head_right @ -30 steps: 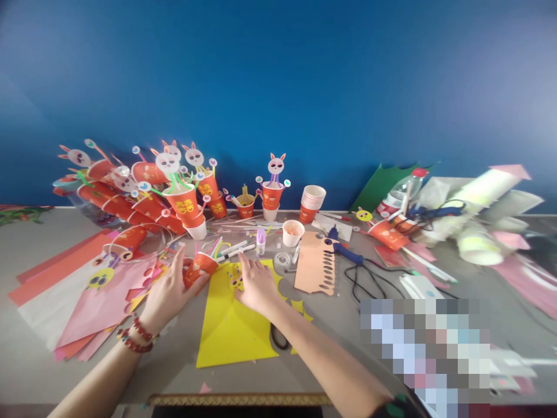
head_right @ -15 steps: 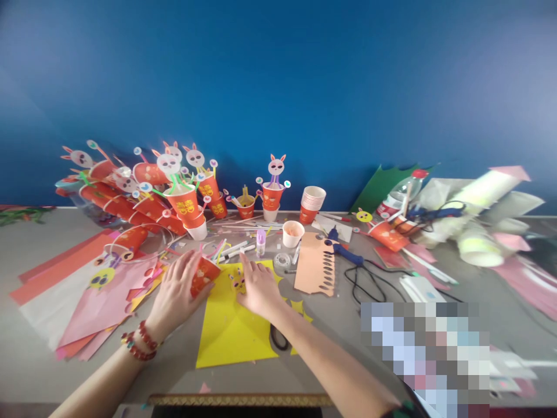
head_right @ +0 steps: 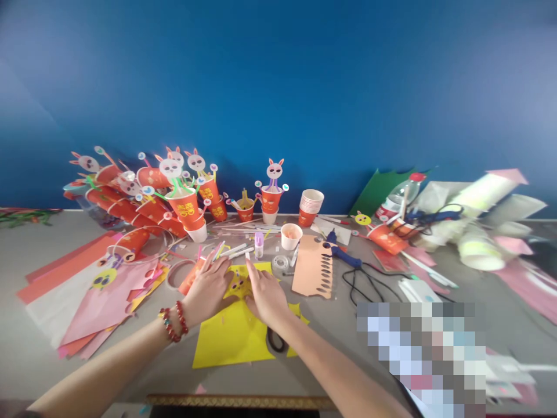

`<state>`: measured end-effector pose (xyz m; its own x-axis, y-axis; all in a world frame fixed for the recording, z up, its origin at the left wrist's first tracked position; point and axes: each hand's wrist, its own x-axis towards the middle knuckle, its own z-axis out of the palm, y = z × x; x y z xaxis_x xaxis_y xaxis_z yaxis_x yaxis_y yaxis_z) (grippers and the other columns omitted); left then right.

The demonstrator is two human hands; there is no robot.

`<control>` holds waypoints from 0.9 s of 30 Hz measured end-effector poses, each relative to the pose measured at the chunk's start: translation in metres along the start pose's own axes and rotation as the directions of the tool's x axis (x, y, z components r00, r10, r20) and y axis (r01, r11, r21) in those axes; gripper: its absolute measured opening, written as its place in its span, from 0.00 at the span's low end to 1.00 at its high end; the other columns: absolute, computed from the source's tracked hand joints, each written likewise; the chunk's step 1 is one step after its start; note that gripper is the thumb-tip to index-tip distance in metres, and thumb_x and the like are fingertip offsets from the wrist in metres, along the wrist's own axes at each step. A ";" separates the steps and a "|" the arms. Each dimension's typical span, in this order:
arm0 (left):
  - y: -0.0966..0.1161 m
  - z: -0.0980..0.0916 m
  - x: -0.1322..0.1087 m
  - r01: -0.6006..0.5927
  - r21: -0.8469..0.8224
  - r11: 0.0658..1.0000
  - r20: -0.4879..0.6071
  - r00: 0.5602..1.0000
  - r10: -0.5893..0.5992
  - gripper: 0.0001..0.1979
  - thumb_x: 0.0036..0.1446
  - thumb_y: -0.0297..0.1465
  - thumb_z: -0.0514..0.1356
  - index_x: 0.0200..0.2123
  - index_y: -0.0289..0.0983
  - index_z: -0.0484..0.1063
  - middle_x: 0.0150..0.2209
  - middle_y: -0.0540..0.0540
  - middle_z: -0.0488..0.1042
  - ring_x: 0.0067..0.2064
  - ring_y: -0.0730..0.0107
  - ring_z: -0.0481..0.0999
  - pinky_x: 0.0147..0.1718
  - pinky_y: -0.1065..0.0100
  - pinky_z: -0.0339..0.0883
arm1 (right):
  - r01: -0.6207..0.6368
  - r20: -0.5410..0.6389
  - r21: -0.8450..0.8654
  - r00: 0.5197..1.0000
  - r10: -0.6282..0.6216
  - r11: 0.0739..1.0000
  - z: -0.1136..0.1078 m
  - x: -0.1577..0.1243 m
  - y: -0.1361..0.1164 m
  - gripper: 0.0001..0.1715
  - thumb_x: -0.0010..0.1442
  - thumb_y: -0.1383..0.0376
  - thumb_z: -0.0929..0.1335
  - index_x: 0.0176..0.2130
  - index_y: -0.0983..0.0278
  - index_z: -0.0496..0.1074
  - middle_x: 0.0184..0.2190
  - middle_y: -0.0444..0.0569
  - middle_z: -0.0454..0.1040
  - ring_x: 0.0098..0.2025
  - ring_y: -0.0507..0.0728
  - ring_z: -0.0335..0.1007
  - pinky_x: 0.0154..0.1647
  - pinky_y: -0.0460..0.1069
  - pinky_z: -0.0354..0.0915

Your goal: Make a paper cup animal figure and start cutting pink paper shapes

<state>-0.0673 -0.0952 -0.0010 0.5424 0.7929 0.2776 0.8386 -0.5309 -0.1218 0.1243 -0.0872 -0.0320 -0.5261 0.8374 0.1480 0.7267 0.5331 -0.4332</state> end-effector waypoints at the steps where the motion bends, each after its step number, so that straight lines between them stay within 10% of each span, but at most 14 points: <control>1: 0.001 0.002 0.001 0.015 -0.001 1.000 -0.007 1.000 -0.015 0.15 0.56 0.43 0.61 0.37 0.36 0.76 0.48 0.36 0.73 0.58 0.45 0.67 0.64 0.43 0.47 | 0.001 -0.002 0.007 1.000 -0.001 1.000 0.000 -0.001 0.001 0.53 0.54 0.72 0.67 0.70 0.62 0.38 0.48 0.55 0.74 0.50 0.63 0.68 0.52 0.57 0.65; 22: 0.017 0.000 0.002 0.058 0.011 0.998 -0.059 0.997 -0.057 0.14 0.61 0.38 0.59 0.44 0.34 0.71 0.51 0.34 0.72 0.60 0.45 0.65 0.65 0.37 0.39 | 0.030 -0.191 0.169 0.982 0.003 0.985 0.014 -0.004 0.011 0.50 0.59 0.73 0.65 0.70 0.60 0.38 0.42 0.51 0.76 0.45 0.61 0.72 0.49 0.56 0.69; 27: 0.017 -0.004 -0.011 0.058 -0.093 0.994 -0.223 0.972 -0.078 0.11 0.61 0.36 0.60 0.43 0.36 0.70 0.54 0.35 0.71 0.60 0.46 0.65 0.63 0.38 0.49 | 0.092 -0.335 0.254 0.942 -0.002 0.963 0.006 -0.005 0.003 0.44 0.61 0.73 0.62 0.70 0.58 0.40 0.37 0.48 0.75 0.40 0.60 0.73 0.44 0.55 0.70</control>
<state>-0.0595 -0.1138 -0.0023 0.4503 0.7450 0.4921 0.8604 -0.5093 -0.0162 0.1264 -0.0903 -0.0391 -0.3487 0.8284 0.4384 0.5392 0.5599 -0.6291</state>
